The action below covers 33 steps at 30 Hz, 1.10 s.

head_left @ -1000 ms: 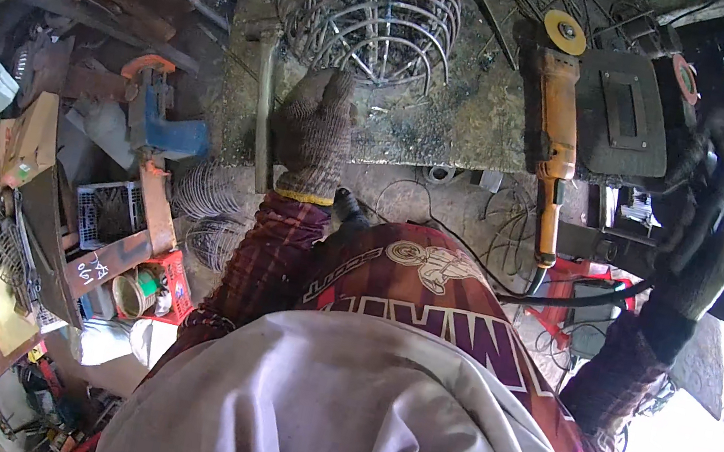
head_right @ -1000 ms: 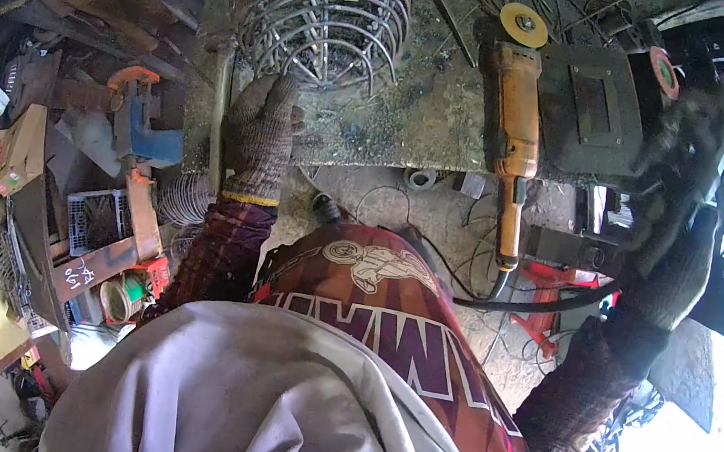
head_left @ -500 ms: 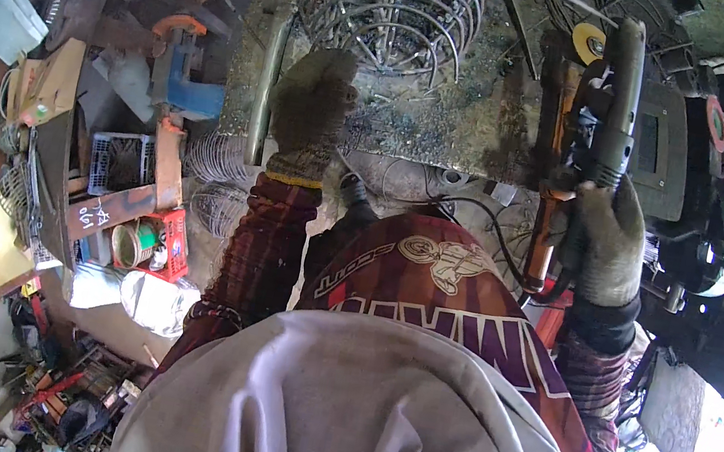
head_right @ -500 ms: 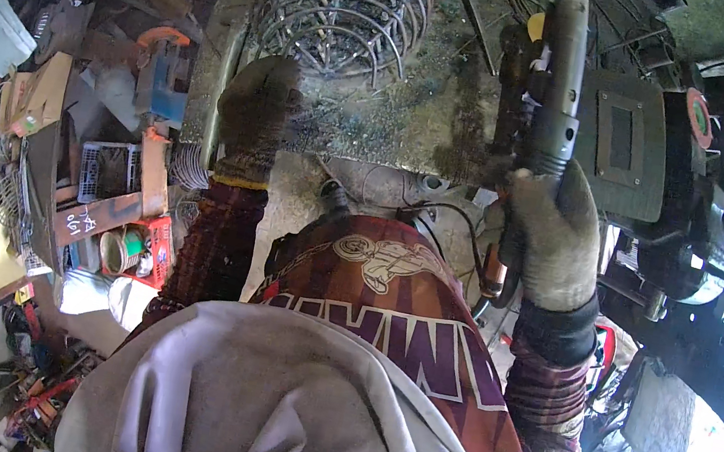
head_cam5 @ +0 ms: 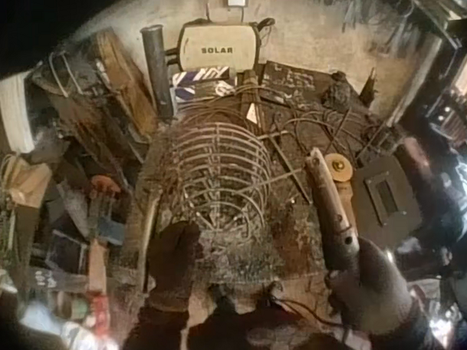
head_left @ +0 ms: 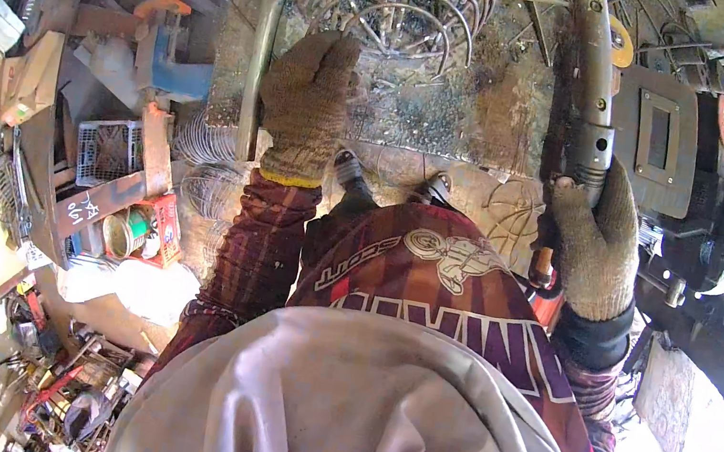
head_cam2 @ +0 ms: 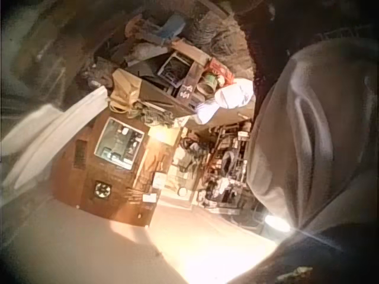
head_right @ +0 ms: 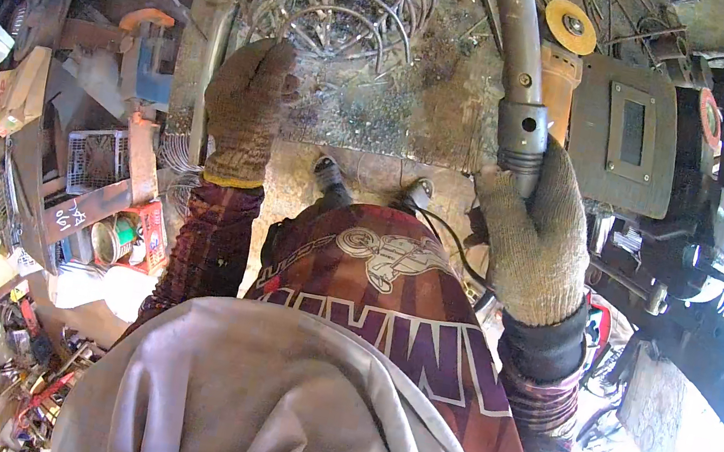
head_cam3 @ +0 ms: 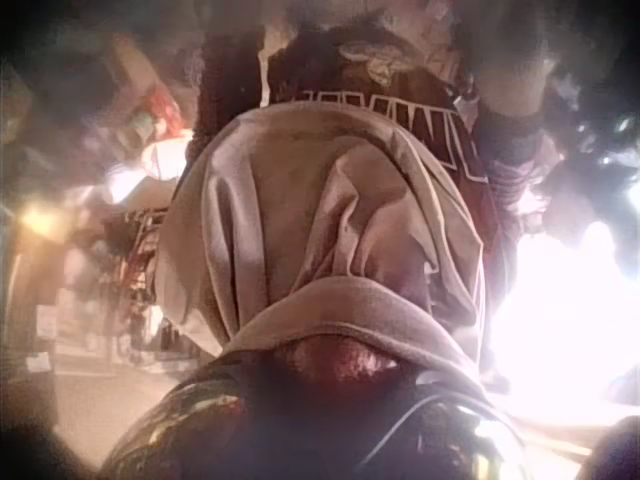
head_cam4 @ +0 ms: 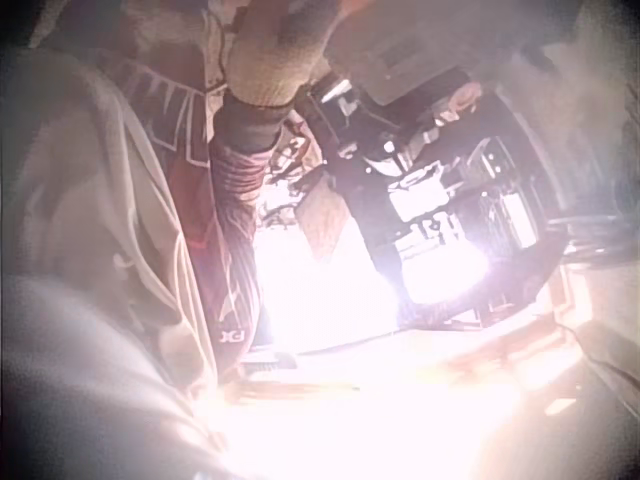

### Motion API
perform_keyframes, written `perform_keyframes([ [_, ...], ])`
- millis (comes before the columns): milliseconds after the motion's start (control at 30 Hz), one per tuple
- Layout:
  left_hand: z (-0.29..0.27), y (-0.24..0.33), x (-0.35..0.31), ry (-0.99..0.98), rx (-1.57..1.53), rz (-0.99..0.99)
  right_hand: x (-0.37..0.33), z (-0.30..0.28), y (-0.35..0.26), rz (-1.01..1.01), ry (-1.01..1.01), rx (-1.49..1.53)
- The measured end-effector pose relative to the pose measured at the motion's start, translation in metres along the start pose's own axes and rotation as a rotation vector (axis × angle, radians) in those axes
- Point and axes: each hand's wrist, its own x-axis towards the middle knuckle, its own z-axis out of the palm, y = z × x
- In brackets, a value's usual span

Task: The person uses a welding tool to join metal wires on a spherical structure, periodically checking the joints and using a hammer to adjust parts of the assembly.

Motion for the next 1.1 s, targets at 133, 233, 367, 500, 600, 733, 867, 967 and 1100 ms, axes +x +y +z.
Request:
perform_keyframes([
  [133, 0.0, -0.024, 0.006, 0.034, 0.177, 0.338, -0.002, 0.004, -0.009, 0.011, -0.027, -0.065],
  [233, 0.0, -0.027, 0.008, 0.053, 0.269, 0.313, -0.001, -0.001, -0.01, 0.079, -0.049, -0.051],
  [367, 0.0, -0.021, 0.004, -0.014, 0.247, 0.242, -0.009, -0.021, -0.014, 0.113, 0.003, 0.075],
  [500, 0.004, -0.006, 0.003, 0.002, -0.041, -0.04, -0.032, -0.062, -0.003, 0.249, 0.176, 0.653],
  [600, 0.004, -0.002, 0.001, 0.03, -0.119, -0.062, -0.057, -0.077, -0.001, 0.233, 0.162, 0.85],
  [733, 0.01, -0.003, -0.002, 0.072, -0.227, -0.141, -0.066, -0.072, 0.007, 0.16, 0.249, 0.807],
  [867, 0.007, -0.006, 0.002, 0.013, -0.135, -0.091, -0.049, -0.031, -0.025, 0.017, 0.367, 0.334],
  [967, 0.009, -0.005, 0.001, 0.081, -0.257, -0.188, -0.037, -0.008, -0.04, 0.074, 0.088, 0.247],
  [1100, 0.003, -0.016, 0.008, -0.011, 0.111, 0.017, -0.033, 0.019, -0.028, 0.056, 0.044, 0.376],
])
